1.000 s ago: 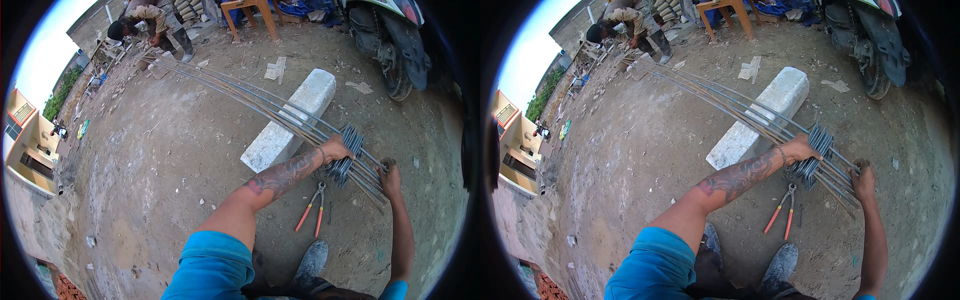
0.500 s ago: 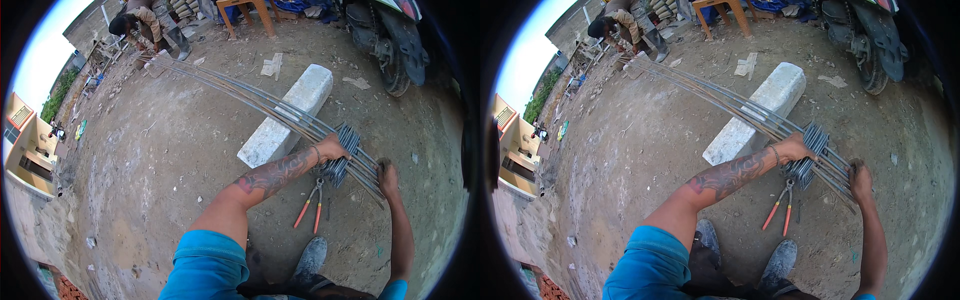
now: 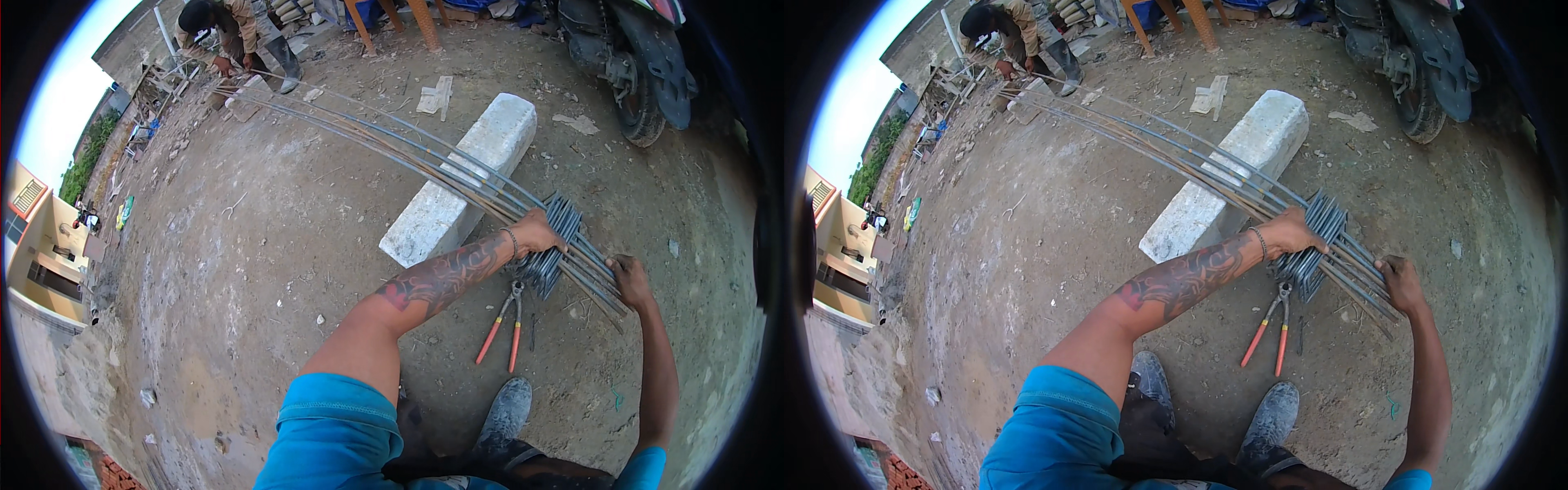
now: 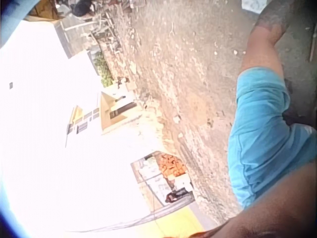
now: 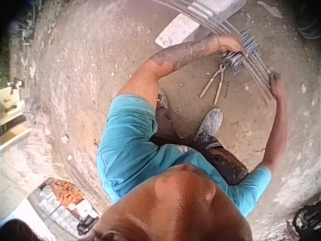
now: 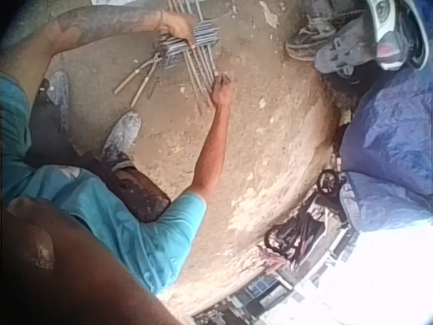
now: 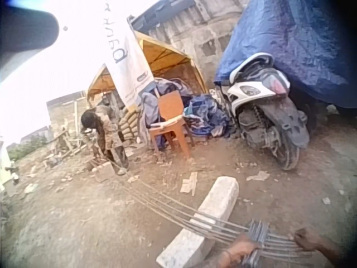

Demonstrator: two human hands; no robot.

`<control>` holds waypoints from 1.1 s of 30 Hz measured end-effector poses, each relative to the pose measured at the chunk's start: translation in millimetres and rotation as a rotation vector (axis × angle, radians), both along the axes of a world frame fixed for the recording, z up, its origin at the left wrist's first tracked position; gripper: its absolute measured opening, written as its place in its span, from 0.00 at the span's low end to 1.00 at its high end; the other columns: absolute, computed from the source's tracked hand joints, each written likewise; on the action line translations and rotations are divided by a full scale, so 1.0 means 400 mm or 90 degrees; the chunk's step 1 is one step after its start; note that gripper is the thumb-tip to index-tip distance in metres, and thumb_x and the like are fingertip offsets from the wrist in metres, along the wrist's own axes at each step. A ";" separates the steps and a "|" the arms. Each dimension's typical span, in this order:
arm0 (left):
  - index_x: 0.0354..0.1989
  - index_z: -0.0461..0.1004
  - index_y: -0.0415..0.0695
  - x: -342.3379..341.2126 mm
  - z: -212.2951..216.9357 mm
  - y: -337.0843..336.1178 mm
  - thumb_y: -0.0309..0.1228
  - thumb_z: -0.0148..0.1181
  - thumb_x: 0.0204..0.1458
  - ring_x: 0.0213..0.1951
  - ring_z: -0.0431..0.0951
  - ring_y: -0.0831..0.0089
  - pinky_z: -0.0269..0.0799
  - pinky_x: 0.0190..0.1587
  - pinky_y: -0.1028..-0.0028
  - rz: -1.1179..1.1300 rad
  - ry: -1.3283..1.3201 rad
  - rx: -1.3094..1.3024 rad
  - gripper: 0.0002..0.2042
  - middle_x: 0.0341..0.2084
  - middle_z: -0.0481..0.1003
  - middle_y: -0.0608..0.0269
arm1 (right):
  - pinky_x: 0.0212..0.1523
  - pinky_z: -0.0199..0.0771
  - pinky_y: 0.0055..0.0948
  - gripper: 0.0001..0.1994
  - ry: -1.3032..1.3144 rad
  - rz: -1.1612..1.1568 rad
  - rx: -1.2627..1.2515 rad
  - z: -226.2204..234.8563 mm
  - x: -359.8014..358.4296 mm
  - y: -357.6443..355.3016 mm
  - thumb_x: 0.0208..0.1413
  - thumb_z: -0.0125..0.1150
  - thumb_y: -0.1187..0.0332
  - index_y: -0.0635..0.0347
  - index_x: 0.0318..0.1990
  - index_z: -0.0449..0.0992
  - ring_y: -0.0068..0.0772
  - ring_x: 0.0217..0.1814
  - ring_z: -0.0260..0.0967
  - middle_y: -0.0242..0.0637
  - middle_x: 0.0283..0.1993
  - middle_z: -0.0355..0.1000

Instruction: The person assembles a rebar cage by sliding stirrups onto rebar and securing them with wire using pliers.

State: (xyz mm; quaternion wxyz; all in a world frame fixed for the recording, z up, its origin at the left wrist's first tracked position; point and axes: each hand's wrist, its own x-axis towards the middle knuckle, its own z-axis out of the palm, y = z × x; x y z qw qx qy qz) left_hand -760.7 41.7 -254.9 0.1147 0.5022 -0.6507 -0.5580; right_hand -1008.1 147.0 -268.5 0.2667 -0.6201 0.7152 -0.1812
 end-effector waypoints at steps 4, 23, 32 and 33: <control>0.48 0.60 0.15 -0.004 -0.003 -0.001 0.36 0.74 0.30 0.48 0.71 0.58 0.68 0.48 0.71 0.011 -0.006 -0.005 0.41 0.46 0.68 0.33 | 0.33 0.61 0.38 0.18 0.017 -0.007 -0.017 -0.007 -0.001 0.001 0.58 0.51 0.59 0.71 0.28 0.67 0.41 0.25 0.57 0.53 0.22 0.61; 0.39 0.69 0.20 0.002 -0.003 -0.005 0.31 0.72 0.33 0.37 0.75 0.65 0.70 0.39 0.71 0.005 0.007 -0.053 0.28 0.36 0.74 0.44 | 0.38 0.64 0.41 0.21 0.021 0.021 0.022 -0.006 -0.002 -0.014 0.60 0.47 0.55 0.70 0.32 0.70 0.50 0.30 0.64 0.55 0.28 0.67; 0.39 0.68 0.23 -0.004 -0.031 -0.015 0.28 0.71 0.35 0.33 0.75 0.69 0.71 0.33 0.72 -0.020 0.044 0.018 0.26 0.33 0.74 0.51 | 0.42 0.67 0.40 0.15 -0.027 -0.140 -0.053 0.132 0.179 0.008 0.54 0.55 0.60 0.65 0.38 0.75 0.51 0.41 0.70 0.56 0.34 0.71; 0.37 0.70 0.25 -0.016 0.004 0.008 0.29 0.71 0.34 0.32 0.75 0.70 0.70 0.33 0.73 -0.015 0.011 -0.012 0.24 0.30 0.75 0.53 | 0.43 0.67 0.41 0.14 -0.041 -0.103 -0.025 0.118 0.182 0.001 0.54 0.55 0.62 0.65 0.39 0.75 0.51 0.41 0.70 0.55 0.34 0.71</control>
